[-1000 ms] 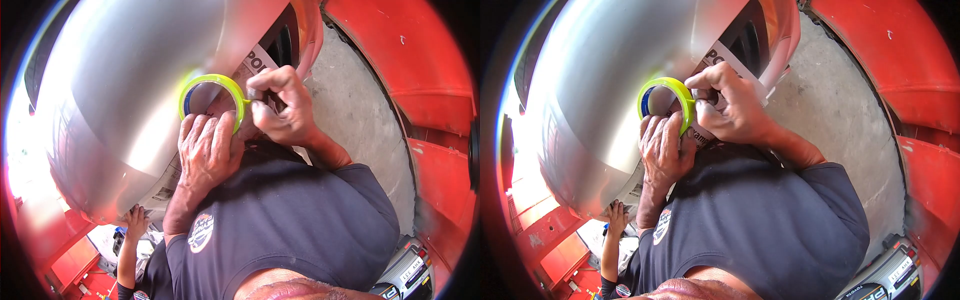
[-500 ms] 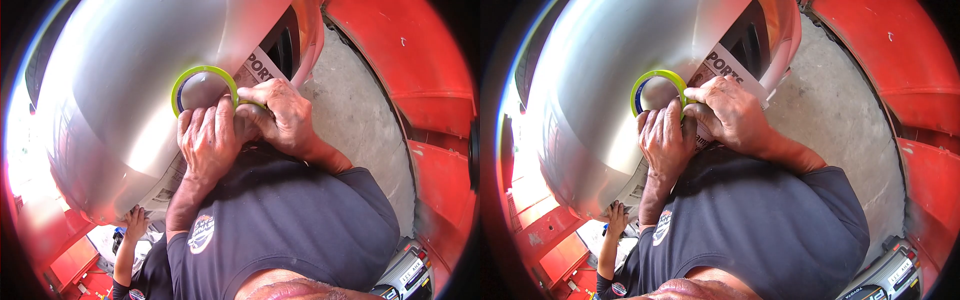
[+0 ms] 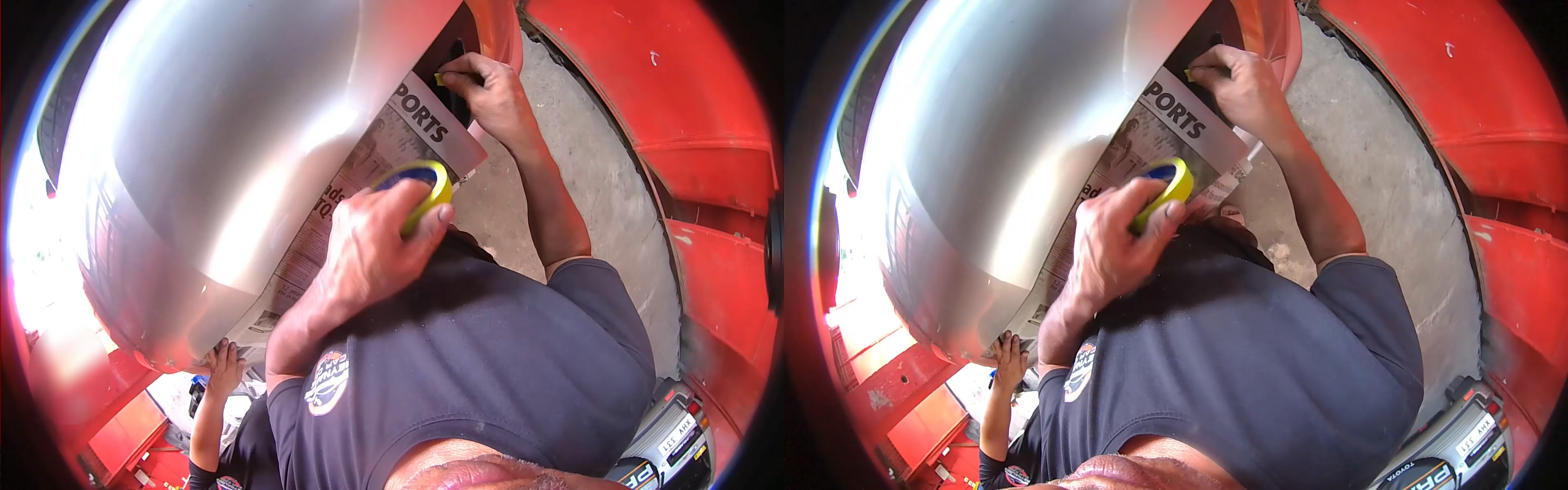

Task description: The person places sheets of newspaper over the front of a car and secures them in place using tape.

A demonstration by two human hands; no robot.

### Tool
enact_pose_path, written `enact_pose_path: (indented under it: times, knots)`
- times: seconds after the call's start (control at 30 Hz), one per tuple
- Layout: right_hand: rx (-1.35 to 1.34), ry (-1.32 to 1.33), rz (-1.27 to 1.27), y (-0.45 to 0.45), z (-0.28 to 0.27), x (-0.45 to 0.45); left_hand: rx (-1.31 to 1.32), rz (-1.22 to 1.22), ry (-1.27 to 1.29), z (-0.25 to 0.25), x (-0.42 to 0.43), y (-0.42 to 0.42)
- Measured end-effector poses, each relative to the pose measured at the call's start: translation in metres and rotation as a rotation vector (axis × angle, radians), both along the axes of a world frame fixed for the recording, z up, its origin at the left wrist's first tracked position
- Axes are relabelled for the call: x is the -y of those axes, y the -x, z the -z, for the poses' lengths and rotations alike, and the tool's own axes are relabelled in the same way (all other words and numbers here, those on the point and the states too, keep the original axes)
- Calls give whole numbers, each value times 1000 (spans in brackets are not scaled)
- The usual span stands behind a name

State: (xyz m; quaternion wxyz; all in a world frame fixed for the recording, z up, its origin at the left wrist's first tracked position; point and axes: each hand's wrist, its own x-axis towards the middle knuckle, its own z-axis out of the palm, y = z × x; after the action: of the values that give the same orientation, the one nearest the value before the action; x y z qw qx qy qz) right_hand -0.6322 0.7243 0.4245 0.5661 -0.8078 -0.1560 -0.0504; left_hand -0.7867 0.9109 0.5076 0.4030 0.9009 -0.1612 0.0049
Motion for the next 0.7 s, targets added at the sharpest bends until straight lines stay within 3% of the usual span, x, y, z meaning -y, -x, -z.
enact_pose_path:
  times: [0.03,0.2,0.5,0.6,0.7]
  knots:
    - [-22,7,-32,-2,-1,0,-270,-75,139,1,2,-5]
    - [17,-72,-70,-15,8,-15,-581,-107,142,22,-2,-26]
    - [-21,72,77,-24,8,-34,-582,-229,261,51,-11,-26]
    - [97,129,131,-23,6,-40,-593,-243,260,45,-9,-26]
    - [32,313,136,-34,0,-34,-531,-229,234,49,-12,-26]
